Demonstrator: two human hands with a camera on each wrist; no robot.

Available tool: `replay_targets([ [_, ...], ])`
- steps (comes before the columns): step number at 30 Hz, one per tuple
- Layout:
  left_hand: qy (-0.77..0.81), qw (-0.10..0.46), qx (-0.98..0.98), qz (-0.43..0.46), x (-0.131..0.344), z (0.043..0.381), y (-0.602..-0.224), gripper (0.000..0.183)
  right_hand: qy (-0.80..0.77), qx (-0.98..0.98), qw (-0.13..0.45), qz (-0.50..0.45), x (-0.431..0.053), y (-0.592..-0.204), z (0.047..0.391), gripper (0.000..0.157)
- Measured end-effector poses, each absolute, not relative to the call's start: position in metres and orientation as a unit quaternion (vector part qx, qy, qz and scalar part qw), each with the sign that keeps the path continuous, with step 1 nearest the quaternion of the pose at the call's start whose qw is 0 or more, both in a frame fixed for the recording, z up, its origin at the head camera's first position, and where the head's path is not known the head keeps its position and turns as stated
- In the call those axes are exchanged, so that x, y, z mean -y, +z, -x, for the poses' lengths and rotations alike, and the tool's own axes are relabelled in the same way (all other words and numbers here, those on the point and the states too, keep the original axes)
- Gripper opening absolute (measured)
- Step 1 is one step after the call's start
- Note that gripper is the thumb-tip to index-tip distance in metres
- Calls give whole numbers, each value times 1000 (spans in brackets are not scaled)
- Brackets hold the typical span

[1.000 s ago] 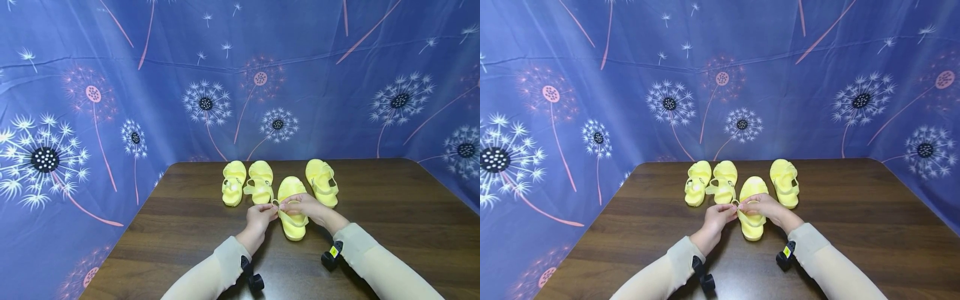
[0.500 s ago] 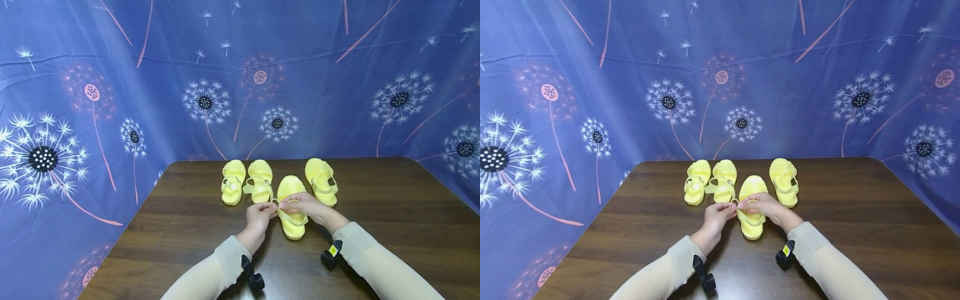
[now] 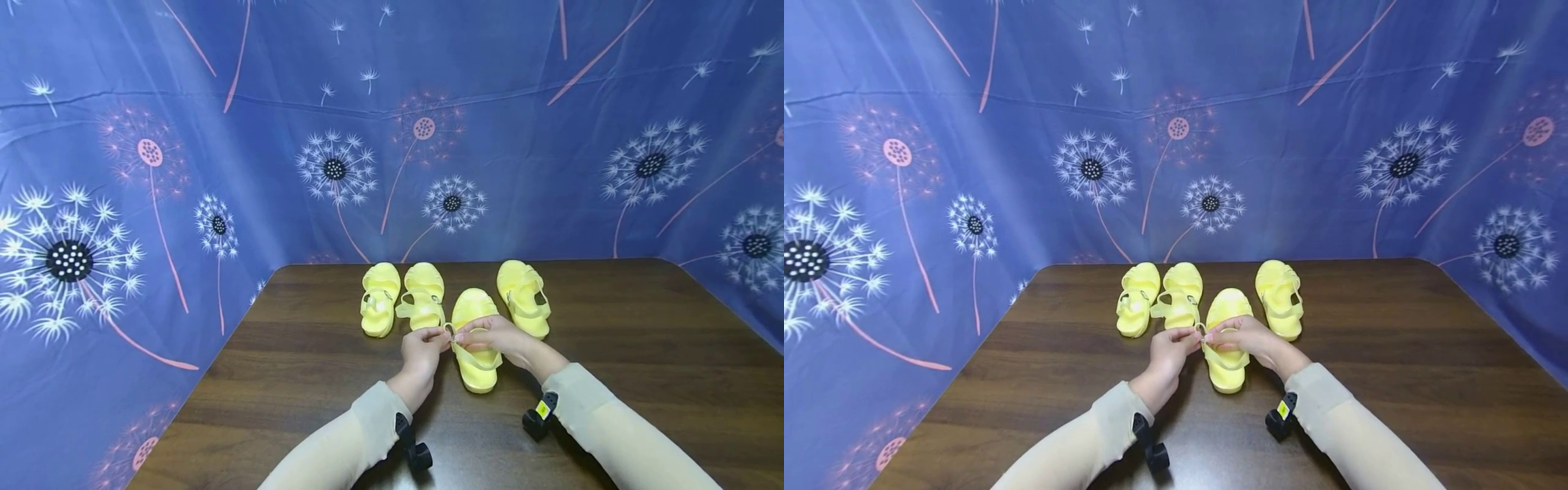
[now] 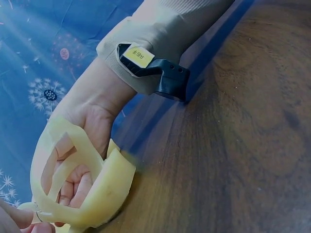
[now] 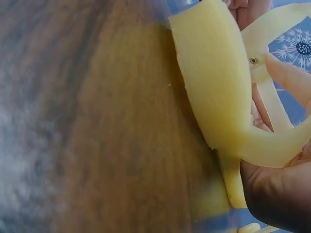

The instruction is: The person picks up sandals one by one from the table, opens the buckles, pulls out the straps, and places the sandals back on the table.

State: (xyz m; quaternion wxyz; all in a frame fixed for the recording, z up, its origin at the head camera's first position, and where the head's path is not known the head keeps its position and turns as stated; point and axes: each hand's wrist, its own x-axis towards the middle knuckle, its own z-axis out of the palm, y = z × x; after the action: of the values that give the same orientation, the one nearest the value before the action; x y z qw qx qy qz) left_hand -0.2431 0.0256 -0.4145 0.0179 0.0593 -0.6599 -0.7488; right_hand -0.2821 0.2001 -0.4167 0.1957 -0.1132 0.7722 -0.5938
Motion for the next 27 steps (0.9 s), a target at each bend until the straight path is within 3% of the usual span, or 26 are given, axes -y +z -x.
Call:
replay_targets([
  [27, -743, 35, 667, -47, -26, 252, -416, 14, -597, -769, 198, 114, -199, -418, 283, 35],
])
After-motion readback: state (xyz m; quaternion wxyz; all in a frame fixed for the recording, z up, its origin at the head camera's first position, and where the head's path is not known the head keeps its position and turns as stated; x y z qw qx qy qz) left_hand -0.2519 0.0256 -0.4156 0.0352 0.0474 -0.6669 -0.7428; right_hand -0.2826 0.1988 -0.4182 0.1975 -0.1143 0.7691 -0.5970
